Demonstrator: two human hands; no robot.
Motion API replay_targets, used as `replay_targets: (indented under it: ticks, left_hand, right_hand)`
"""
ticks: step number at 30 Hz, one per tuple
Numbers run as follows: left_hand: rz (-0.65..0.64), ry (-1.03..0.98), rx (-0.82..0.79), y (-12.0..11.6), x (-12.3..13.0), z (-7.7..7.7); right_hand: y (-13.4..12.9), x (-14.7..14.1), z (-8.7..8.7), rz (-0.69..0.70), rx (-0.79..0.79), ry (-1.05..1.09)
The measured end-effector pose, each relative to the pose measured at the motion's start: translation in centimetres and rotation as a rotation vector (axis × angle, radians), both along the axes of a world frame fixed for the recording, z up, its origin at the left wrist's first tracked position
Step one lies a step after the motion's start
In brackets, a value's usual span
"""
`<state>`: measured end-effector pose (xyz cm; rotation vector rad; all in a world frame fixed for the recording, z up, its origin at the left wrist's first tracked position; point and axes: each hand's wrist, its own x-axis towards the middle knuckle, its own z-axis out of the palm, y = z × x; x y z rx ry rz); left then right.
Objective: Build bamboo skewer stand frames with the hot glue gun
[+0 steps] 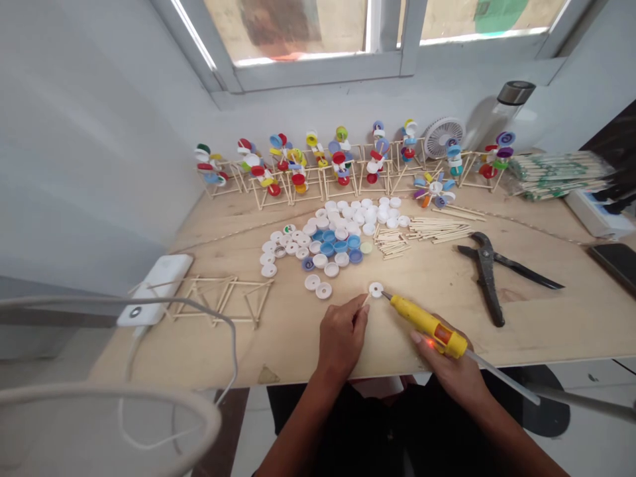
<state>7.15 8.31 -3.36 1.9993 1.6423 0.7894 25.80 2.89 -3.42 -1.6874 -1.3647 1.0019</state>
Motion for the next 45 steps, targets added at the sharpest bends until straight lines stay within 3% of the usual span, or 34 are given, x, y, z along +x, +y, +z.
replay_targets:
  ticks: [6, 17, 21, 28, 34, 45]
  left_hand:
    - [0.004, 0.048, -0.045, 0.9, -0.6, 0.1]
    - [-0.032, 0.181, 0.029, 1.9, -0.5, -0.1]
    - [-0.012, 0.095, 0.002, 2.0, -0.4, -0.2]
    - [0.031, -0.227, -0.132, 1.4, -0.5, 0.1]
    - [0.030, -0.266, -0.176, 1.2, -0.9, 0.5]
    - [0.067, -0.105, 0.096, 1.2, -0.2, -1.1]
  right_hand:
    - [-0.1, 0.3, -0.6, -0.083, -0.030, 0.071]
    - [0.1, 0.2, 0.4, -0.090, -0.071, 0.099]
    - [0.2, 0.2, 0.5, -0.095, -0.066, 0.104]
    - [0.3, 0.3, 0.4, -0.078, -0.056, 0.094]
    - [0.3, -0.3, 1.2, -0.129, -0.039, 0.096]
    - [0.1, -0.7, 1.8, -0.175, -0.053, 0.141]
